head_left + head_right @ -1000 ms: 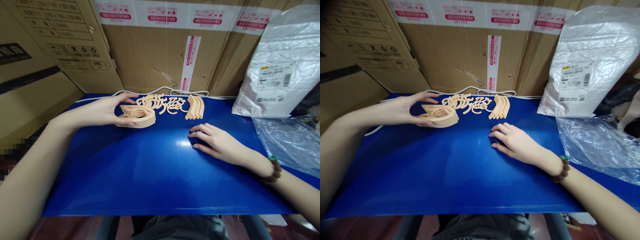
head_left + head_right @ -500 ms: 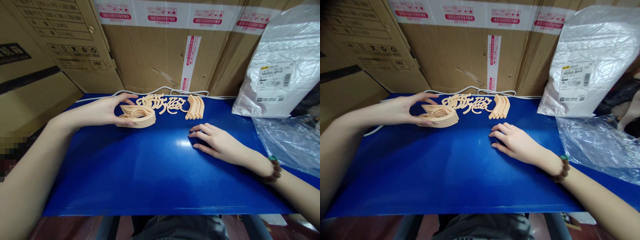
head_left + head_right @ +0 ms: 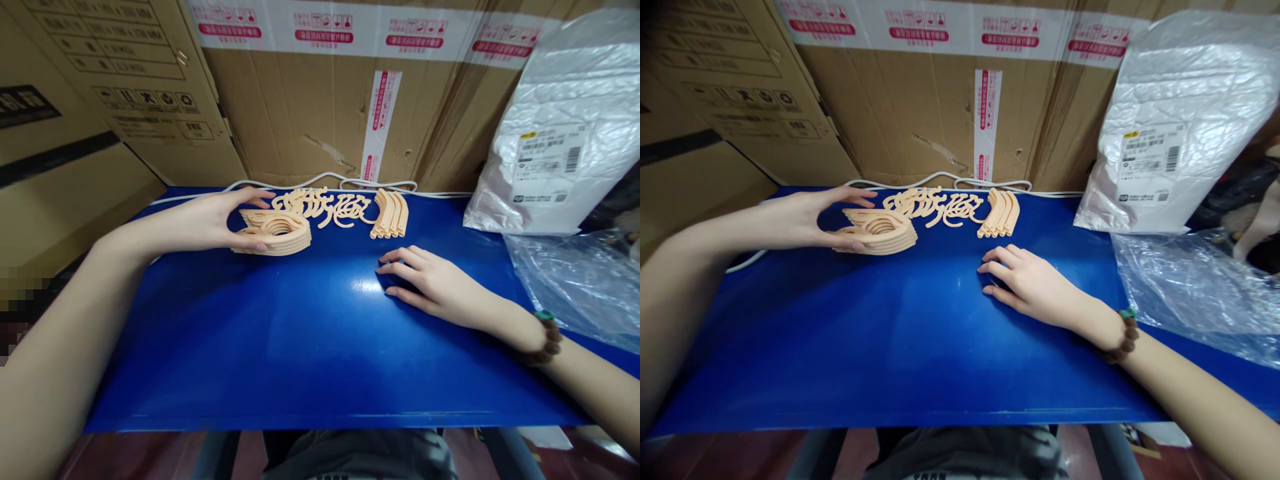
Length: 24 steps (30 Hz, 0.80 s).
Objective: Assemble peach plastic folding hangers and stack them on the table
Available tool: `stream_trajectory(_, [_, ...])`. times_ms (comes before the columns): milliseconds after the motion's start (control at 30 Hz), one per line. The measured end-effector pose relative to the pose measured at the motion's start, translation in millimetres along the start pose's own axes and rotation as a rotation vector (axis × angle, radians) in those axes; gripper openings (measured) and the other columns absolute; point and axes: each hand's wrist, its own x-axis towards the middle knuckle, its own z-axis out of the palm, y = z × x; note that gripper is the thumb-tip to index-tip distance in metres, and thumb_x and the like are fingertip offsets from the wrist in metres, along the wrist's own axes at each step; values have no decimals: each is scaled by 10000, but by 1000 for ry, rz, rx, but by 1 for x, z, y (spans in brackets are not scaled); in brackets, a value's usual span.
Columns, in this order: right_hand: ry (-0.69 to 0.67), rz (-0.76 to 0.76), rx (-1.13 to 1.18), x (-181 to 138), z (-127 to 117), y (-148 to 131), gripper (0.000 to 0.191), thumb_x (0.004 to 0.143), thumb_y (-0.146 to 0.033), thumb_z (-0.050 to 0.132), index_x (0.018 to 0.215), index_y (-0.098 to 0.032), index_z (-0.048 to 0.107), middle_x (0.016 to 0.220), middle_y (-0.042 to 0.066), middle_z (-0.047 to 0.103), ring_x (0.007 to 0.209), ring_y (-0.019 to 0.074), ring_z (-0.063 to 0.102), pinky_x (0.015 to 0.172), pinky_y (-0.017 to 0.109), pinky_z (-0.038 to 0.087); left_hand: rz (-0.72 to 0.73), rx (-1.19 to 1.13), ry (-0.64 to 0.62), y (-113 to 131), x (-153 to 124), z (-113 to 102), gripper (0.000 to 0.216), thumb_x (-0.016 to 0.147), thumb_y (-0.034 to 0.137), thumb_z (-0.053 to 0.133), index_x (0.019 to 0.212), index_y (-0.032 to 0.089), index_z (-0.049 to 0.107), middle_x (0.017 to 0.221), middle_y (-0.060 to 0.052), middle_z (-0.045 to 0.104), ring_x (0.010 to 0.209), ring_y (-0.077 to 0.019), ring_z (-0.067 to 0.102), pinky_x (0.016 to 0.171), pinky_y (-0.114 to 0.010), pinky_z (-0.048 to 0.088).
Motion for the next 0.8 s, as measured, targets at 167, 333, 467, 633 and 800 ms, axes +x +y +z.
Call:
stream_trajectory(167, [-3, -1, -1, 0, 0, 0, 316, 985, -376, 440, 1212, -203, 575, 1251, 111, 572, 1077, 243, 558, 933, 438, 484, -3, -5, -10, -1, 0, 0, 863, 704, 683, 670, 1420, 264, 430, 1309, 0, 613, 1090, -286, 636, 958, -389, 491])
stream_trajectory(333, [6, -4, 4, 0, 0, 0, 311, 982, -373, 445, 1210, -211, 580, 1247, 110, 577, 1079, 246, 562, 929, 438, 488, 14, -18, 7, -1, 0, 0, 862, 705, 692, 663, 1409, 245, 446, 1319, -9, 608, 1109, -289, 628, 966, -376, 484])
stream_trajectory(467, [4, -2, 3, 0, 0, 0, 313, 982, -374, 445, 1214, -211, 578, 1247, 110, 576, 1077, 246, 562, 924, 439, 490, 17, -31, 3, -3, 0, 1, 879, 703, 713, 652, 1417, 251, 431, 1339, -27, 594, 1118, -279, 621, 968, -372, 484])
stream_trajectory(633, [-6, 5, -5, 0, 0, 0, 318, 985, -378, 440, 1212, -203, 576, 1254, 108, 570, 1076, 241, 558, 934, 434, 483, 40, -65, 1, -6, 0, 1, 890, 694, 725, 663, 1417, 271, 415, 1390, -60, 552, 1140, -300, 592, 978, -479, 470])
stream_trajectory(800, [7, -2, -27, 0, 1, -1, 320, 983, -374, 439, 1215, -206, 583, 1252, 115, 575, 1075, 243, 569, 932, 433, 488, 231, 0, 318, 21, 5, 16, 799, 788, 732, 545, 1388, 212, 456, 1498, -96, 416, 1462, -322, 216, 1184, -513, 197])
